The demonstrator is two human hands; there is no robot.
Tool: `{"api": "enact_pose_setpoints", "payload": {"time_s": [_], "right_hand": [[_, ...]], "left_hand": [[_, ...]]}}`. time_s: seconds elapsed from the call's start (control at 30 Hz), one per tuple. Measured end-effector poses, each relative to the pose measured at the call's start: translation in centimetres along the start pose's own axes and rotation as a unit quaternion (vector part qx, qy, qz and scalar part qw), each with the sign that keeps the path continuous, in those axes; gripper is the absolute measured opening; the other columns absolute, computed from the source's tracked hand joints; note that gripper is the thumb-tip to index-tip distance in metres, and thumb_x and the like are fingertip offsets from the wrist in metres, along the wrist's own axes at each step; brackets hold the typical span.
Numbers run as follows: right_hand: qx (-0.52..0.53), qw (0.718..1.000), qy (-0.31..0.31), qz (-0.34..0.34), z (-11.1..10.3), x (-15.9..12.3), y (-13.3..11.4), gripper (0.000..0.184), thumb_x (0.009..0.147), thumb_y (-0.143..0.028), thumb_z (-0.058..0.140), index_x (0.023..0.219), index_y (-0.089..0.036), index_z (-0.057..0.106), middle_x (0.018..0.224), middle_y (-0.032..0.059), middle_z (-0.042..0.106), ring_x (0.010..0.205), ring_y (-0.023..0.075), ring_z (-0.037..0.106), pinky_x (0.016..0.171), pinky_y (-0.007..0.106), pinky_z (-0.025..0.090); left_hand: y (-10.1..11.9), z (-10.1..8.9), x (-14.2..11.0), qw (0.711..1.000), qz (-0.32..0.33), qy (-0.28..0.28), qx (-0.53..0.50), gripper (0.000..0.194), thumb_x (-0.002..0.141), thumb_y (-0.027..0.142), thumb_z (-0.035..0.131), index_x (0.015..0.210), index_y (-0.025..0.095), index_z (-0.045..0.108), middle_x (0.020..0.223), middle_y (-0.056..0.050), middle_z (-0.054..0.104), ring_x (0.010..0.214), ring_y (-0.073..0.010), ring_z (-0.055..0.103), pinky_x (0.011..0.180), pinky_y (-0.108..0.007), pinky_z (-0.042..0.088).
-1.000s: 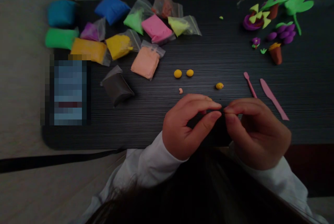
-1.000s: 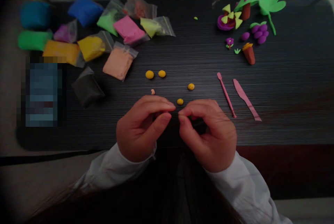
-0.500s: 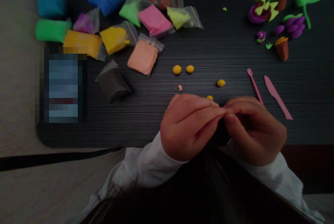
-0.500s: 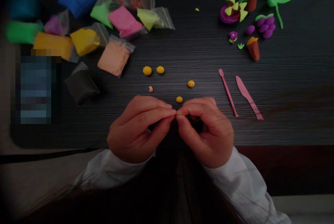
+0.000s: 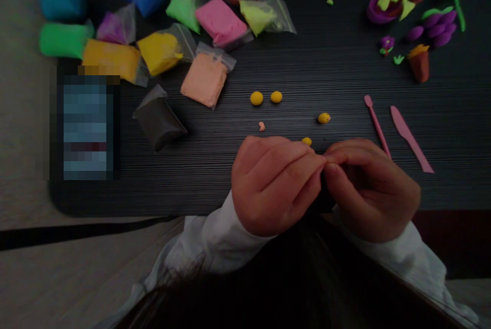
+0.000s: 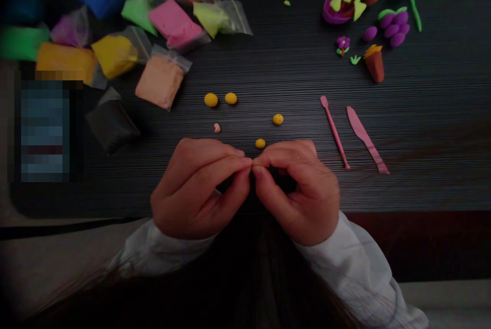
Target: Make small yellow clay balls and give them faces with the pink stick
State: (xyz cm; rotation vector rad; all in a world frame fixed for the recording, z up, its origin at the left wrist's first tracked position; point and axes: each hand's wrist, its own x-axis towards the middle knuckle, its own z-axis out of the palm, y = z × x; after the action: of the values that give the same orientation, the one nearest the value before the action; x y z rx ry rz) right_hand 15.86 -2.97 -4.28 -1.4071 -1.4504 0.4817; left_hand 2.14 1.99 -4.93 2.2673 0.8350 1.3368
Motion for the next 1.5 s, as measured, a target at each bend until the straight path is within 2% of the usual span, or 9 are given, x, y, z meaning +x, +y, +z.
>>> {"api": "enact_pose_setpoints", "payload": {"time_s": [0.2,0.37,0.57,1.07,1.33,1.5], "right_hand": [[-0.013,1.000,-0.011,0.001,-0.04,0.12,-0.09,0.015,0.070,-0.012,0.060,0.079,-0.023,0.061,0.072,-0.0007,0.063,0.070,0.0163,0.060,0.070,0.037,0.048],[-0.014,1.000,-0.006,-0.003,-0.06,0.12,-0.12,0.017,0.069,-0.011,0.060,0.080,-0.023,0.060,0.072,-0.0004,0.063,0.069,0.0163,0.059,0.070,0.037,0.048],[-0.010,1.000,-0.015,-0.009,-0.06,0.09,-0.12,0.019,0.067,-0.008,0.060,0.080,-0.022,0.059,0.073,-0.0015,0.062,0.071,0.0147,0.058,0.070,0.035,0.047],[0.009,1.000,-0.015,-0.013,0.04,0.09,-0.09,0.018,0.067,-0.008,0.060,0.078,-0.022,0.058,0.071,-0.0016,0.060,0.069,0.0150,0.056,0.066,0.034,0.045],[0.056,0.998,0.013,0.007,0.25,0.07,-0.13,0.017,0.070,-0.008,0.058,0.078,-0.022,0.061,0.069,-0.0003,0.059,0.068,0.0153,0.054,0.059,0.032,0.042],[0.064,0.997,0.044,0.012,0.43,0.09,-0.20,0.015,0.070,-0.008,0.058,0.078,-0.021,0.062,0.070,0.0001,0.060,0.066,0.0147,0.054,0.058,0.032,0.041]], "left_hand": [[-0.06,0.08,0.00,1.000,0.009,0.000,0.009,0.020,0.065,0.012,0.066,0.083,0.018,0.063,0.080,-0.004,0.070,0.073,-0.0179,0.063,0.063,-0.034,0.048],[0.08,0.20,0.06,1.000,-0.012,0.001,0.002,0.015,0.069,0.012,0.063,0.082,0.019,0.062,0.080,-0.002,0.069,0.072,-0.0163,0.063,0.065,-0.032,0.048],[0.17,0.24,0.22,0.999,-0.034,0.001,-0.021,0.015,0.066,0.009,0.064,0.078,0.017,0.063,0.079,-0.003,0.069,0.071,-0.0158,0.063,0.064,-0.030,0.048],[0.61,0.04,0.65,0.989,-0.108,-0.030,-0.097,0.007,0.068,0.009,0.061,0.073,0.013,0.064,0.077,-0.005,0.067,0.074,-0.0153,0.062,0.070,-0.030,0.051],[0.34,-0.20,0.56,0.962,-0.160,-0.054,-0.217,0.015,0.072,0.004,0.059,0.082,0.014,0.064,0.082,-0.004,0.064,0.078,-0.0129,0.061,0.073,-0.026,0.050],[0.20,-0.33,0.57,0.952,-0.177,-0.069,-0.242,0.019,0.073,0.005,0.059,0.085,0.018,0.065,0.084,-0.002,0.065,0.080,-0.0130,0.061,0.075,-0.027,0.050]]}}
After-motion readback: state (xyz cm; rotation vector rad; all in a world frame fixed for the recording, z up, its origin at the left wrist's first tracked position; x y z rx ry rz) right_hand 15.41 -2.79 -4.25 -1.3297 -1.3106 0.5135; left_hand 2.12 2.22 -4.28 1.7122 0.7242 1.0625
